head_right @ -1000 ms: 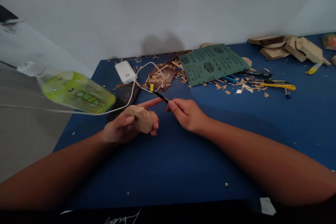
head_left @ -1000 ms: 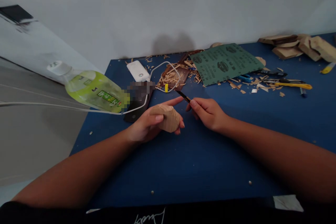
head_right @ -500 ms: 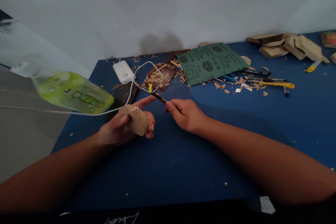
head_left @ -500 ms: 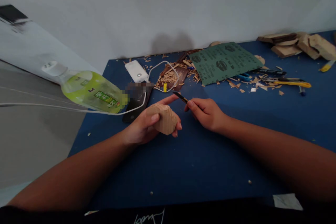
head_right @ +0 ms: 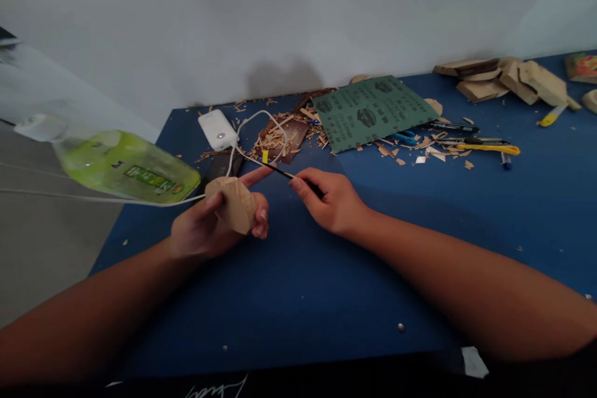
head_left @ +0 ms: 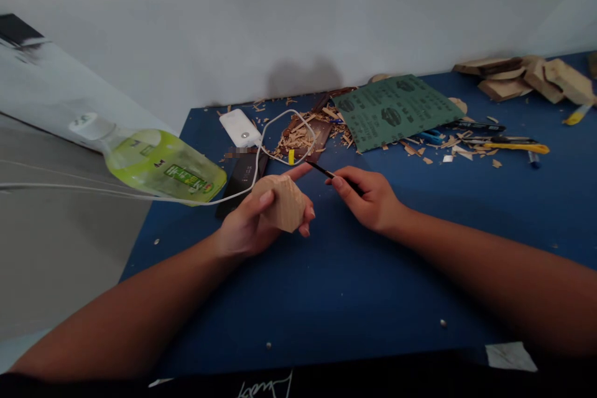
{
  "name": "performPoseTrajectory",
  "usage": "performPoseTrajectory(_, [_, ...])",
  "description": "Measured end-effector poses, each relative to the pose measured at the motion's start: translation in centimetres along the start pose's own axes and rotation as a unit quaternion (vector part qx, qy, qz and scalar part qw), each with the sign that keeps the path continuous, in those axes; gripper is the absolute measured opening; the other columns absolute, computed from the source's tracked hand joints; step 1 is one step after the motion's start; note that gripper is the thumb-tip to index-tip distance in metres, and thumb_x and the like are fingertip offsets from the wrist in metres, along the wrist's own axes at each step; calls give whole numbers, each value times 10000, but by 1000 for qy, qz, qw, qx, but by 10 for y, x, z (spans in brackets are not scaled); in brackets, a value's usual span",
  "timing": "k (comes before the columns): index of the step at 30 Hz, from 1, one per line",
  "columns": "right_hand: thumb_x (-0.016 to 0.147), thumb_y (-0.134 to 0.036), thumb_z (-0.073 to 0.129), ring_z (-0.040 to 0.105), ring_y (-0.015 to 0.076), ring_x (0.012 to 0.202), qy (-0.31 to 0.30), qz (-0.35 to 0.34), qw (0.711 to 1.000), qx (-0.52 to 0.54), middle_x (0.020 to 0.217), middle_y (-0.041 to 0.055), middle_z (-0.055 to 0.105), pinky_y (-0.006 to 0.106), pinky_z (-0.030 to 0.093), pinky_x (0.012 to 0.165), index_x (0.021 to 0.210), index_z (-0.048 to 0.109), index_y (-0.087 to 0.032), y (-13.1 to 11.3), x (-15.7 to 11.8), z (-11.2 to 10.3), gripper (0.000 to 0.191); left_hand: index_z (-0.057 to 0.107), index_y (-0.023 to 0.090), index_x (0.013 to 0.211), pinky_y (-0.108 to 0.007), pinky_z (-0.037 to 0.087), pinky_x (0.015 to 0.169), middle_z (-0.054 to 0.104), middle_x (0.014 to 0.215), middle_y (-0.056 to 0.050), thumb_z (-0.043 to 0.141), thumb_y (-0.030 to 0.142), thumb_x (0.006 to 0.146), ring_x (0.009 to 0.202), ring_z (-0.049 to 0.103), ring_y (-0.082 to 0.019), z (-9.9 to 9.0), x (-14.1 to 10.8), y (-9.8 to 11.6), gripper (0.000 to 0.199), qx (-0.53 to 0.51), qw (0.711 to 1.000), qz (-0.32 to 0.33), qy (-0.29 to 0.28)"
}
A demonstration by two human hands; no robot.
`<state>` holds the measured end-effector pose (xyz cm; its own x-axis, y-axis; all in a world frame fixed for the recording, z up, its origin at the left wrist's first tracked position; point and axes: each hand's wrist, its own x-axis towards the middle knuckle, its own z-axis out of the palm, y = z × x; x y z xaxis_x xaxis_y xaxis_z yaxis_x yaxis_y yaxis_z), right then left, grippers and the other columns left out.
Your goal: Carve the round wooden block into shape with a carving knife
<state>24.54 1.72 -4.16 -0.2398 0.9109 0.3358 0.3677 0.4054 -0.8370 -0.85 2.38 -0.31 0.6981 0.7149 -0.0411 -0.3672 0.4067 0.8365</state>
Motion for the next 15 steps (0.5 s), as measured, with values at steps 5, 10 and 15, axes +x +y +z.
performPoseTrajectory(5, [1036, -453, 632, 653, 168, 758, 17, 1, 1000, 1, 895, 39, 757, 303, 499, 719, 1116, 757, -216, 0, 0, 4, 279, 513, 180, 1577, -397, 600, 755, 781, 1027, -141, 719, 538, 950, 789, 760, -261, 1, -3, -4, 751, 15, 998, -31, -46])
performPoseTrajectory(10, [1033, -431, 639, 663, 174, 786, 18, -14, 1000, -21, 957, 56, 775, 314, 511, 731, 1118, 767, -216, 2, 1, 5, 265, 516, 164, 1565, -391, 596, 747, 783, 1025, -158, 714, 544, 948, 781, 758, -265, -1, -3, -4, 752, 34, 999, -16, -31])
performPoseTrajectory(15, [1035, -430, 638, 692, 190, 827, 16, -10, 999, -32, 1018, 73, 791, 325, 525, 745, 1111, 771, -213, 3, 1, 5, 265, 488, 148, 1569, -390, 593, 750, 778, 1021, -160, 709, 554, 945, 778, 754, -264, -2, -2, -3, 776, 33, 999, -17, -24])
